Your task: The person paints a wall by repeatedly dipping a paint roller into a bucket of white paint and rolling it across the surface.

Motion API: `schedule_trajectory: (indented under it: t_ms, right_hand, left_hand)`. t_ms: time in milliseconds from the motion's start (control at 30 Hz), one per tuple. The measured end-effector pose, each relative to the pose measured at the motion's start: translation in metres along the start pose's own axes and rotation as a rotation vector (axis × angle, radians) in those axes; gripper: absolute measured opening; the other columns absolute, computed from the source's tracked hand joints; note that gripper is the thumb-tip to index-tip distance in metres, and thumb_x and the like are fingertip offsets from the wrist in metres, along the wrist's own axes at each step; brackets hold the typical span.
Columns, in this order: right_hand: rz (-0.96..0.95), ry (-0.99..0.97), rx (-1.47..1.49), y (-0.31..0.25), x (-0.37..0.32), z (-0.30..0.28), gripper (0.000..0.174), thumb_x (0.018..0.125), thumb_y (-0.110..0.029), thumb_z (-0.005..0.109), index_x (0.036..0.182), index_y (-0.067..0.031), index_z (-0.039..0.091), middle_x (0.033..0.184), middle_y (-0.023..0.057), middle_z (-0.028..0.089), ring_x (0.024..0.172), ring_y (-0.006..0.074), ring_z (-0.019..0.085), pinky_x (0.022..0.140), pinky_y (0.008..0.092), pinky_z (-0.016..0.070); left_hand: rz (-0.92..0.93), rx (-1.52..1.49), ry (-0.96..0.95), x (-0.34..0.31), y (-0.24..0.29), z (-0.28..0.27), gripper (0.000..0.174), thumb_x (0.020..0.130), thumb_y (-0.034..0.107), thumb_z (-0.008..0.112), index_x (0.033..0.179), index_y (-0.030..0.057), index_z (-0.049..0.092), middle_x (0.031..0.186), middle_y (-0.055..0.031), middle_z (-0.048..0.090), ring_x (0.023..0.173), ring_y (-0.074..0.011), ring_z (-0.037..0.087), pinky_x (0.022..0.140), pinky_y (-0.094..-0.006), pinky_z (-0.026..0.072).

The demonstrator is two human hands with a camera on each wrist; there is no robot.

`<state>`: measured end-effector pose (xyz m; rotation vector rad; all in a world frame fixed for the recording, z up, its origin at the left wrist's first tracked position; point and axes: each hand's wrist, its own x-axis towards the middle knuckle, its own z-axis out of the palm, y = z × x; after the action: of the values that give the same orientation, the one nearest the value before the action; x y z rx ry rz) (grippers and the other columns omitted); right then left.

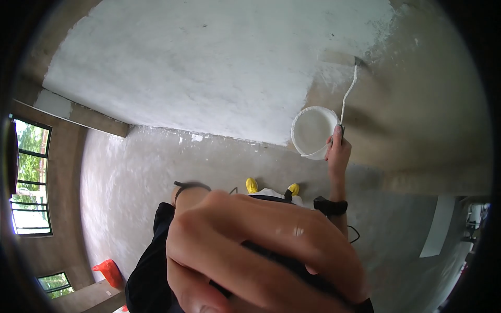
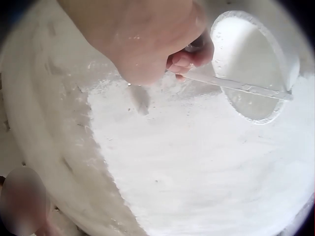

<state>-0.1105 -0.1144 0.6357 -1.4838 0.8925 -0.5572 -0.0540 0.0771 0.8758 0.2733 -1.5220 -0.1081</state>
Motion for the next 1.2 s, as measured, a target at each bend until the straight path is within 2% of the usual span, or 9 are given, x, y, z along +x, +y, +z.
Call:
schedule_trajectory:
  t_ms: [267,433,533,633,767,900,1000,1133,1200]
  right_hand:
    - [0.093,0.056,0.019,0.036,-0.004,0.006,0.058,0.099,-0.051,0.049,0.066,-0.0032,0.051,0.045,-0.0015,0.037,0.035,0.0075,0.035,0.036,0.0261,0.0274]
    - [0.085,0.060,0.041,0.032,0.000,0.011,0.057,0.100,-0.049,0.048,0.067,-0.0026,0.052,0.046,-0.0014,0.038,0.036,0.0071,0.036,0.036,0.0263,0.0262]
    - [0.021,0.124,0.119,0.034,0.006,0.015,0.055,0.101,-0.047,0.048,0.066,-0.0044,0.052,0.048,-0.0009,0.040,0.036,0.0066,0.035,0.036,0.0258,0.0259]
    - [-0.038,0.061,0.034,0.030,0.005,0.007,0.055,0.101,-0.047,0.048,0.066,-0.0047,0.053,0.053,0.0011,0.048,0.044,0.0083,0.041,0.043,0.0288,0.0324]
    - [-0.215,0.138,-0.081,0.030,0.013,-0.001,0.063,0.096,-0.059,0.048,0.060,-0.0076,0.055,0.046,-0.0014,0.044,0.042,0.0099,0.045,0.041,0.0295,0.0357]
    - [-0.156,0.072,-0.115,0.037,0.001,-0.021,0.060,0.095,-0.056,0.052,0.062,-0.0064,0.056,0.052,-0.0003,0.047,0.051,0.0098,0.045,0.049,0.0314,0.0346]
    - [-0.040,0.032,-0.157,0.039,-0.002,-0.031,0.068,0.093,-0.062,0.048,0.064,-0.0016,0.058,0.056,0.0098,0.055,0.057,0.0222,0.057,0.061,0.0372,0.0442]
    - [-0.028,0.056,-0.147,0.060,0.005,-0.036,0.059,0.095,-0.054,0.053,0.062,-0.0059,0.056,0.053,0.0000,0.046,0.051,0.0101,0.044,0.049,0.0315,0.0334]
    - [-0.062,0.104,-0.182,0.063,-0.016,-0.044,0.057,0.095,-0.052,0.055,0.063,-0.0048,0.056,0.054,0.0012,0.047,0.052,0.0107,0.046,0.051,0.0318,0.0352]
  left_hand:
    - [-0.620,-0.288,-0.166,-0.005,0.036,-0.027,0.022,0.098,0.011,0.059,0.101,-0.0104,0.063,0.073,-0.0145,0.064,0.049,-0.0179,0.054,0.047,-0.0304,0.0425]
    - [-0.865,-0.085,-0.040,-0.025,0.043,-0.031,0.031,0.100,0.005,0.050,0.129,-0.0070,0.053,0.089,-0.0133,0.067,0.051,-0.0141,0.052,0.048,-0.0265,0.0426]
    - [-1.040,-0.066,0.088,-0.058,0.042,-0.036,0.046,0.093,-0.009,0.043,0.138,-0.0018,0.049,0.120,-0.0222,0.062,0.061,-0.0165,0.060,0.050,-0.0275,0.0481]
    - [-1.107,0.318,0.088,-0.094,0.033,-0.049,0.083,0.069,-0.020,0.036,0.148,0.0030,0.038,0.150,-0.0254,0.033,0.099,-0.0307,0.065,0.081,-0.0348,0.0541]
    - [-1.147,0.887,-0.098,-0.126,0.016,-0.052,0.078,0.076,-0.014,0.048,0.150,0.0041,0.034,0.151,-0.0224,0.038,0.120,-0.0338,0.060,0.101,-0.0394,0.0458]
    - [-1.801,0.574,0.276,-0.226,0.001,-0.066,0.071,0.085,0.003,0.064,0.149,0.0043,0.034,0.132,-0.0199,0.059,0.111,-0.0323,0.065,0.100,-0.0390,0.0452]
    - [-1.369,0.874,-0.010,-0.357,0.002,-0.086,0.063,0.085,0.008,0.063,0.144,-0.0013,0.041,0.124,-0.0215,0.064,0.096,-0.0296,0.071,0.091,-0.0388,0.0517]
    - [-2.038,0.751,-0.066,-0.575,0.027,-0.124,0.065,0.080,0.003,0.061,0.141,-0.0076,0.041,0.110,-0.0183,0.071,0.068,-0.0197,0.067,0.058,-0.0332,0.0535]
    - [-1.982,1.010,0.146,-0.635,0.054,-0.084,0.057,0.080,0.017,0.066,0.134,0.0003,0.055,0.101,-0.0152,0.071,0.085,-0.0296,0.070,0.078,-0.0369,0.0559]
